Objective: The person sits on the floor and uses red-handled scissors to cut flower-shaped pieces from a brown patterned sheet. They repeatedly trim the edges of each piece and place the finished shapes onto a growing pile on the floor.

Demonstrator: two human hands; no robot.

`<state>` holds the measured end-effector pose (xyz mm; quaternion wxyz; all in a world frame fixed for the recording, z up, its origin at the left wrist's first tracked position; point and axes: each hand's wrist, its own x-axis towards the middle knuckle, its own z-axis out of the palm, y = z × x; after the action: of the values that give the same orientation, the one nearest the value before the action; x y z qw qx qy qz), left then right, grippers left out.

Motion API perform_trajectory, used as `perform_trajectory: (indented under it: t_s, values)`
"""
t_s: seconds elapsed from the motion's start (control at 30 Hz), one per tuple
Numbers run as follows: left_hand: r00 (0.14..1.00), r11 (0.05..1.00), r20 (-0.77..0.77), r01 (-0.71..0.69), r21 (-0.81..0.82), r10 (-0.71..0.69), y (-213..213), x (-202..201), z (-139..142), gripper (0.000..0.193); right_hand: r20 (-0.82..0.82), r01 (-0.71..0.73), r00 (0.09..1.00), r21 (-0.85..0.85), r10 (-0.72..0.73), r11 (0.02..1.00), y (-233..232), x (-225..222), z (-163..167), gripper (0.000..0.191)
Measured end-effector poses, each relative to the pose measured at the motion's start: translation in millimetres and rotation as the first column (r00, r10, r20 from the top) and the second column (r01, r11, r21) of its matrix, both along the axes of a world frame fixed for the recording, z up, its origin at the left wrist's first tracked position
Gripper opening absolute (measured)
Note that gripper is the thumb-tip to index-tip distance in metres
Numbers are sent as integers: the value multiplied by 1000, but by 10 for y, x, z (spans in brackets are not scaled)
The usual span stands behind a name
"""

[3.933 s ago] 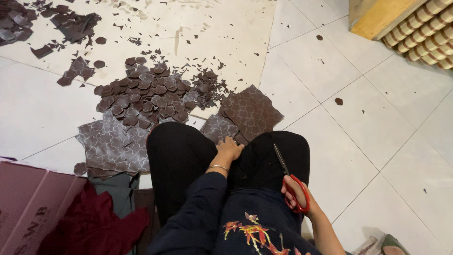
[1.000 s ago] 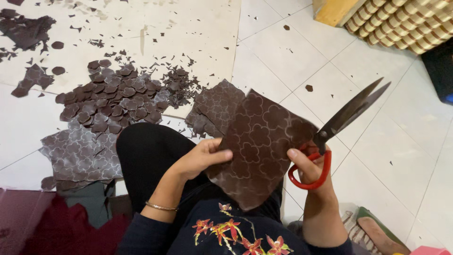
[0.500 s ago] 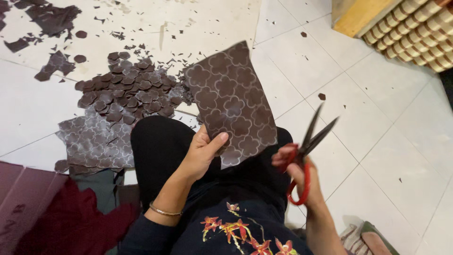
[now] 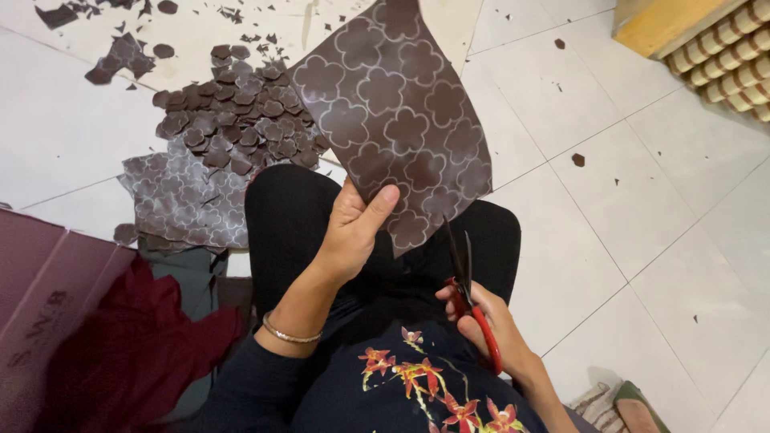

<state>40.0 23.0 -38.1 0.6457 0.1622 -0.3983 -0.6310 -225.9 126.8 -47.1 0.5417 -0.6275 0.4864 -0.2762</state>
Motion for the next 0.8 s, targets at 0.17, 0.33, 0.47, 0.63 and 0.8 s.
perform_trajectory:
  t_s: [0.17,0.33,0.47,0.63,0.8]
  values:
    - [999,998,-14,-41,-40,40,16,55,60,40,-13,-35,999,-13,34,999,6,39,118,73]
    - [998,996,29,-53,-72,55,42,52,93,41,-16,-73,997,-16,73,997,-30,108,161,82]
    - [1000,998,25,-2,-65,4,70,64,103,42,-37,-59,998,-37,58,998,-40,130,187,86]
    - [999,999,14,30,-46,-30,117,89,122,44,-84,-48,996,-59,43,997,-27,94,167,88]
    - [998,1000,-51,27,-3,-27,104,170,162,44,-76,-41,996,-58,36,997,-54,-26,41,89]
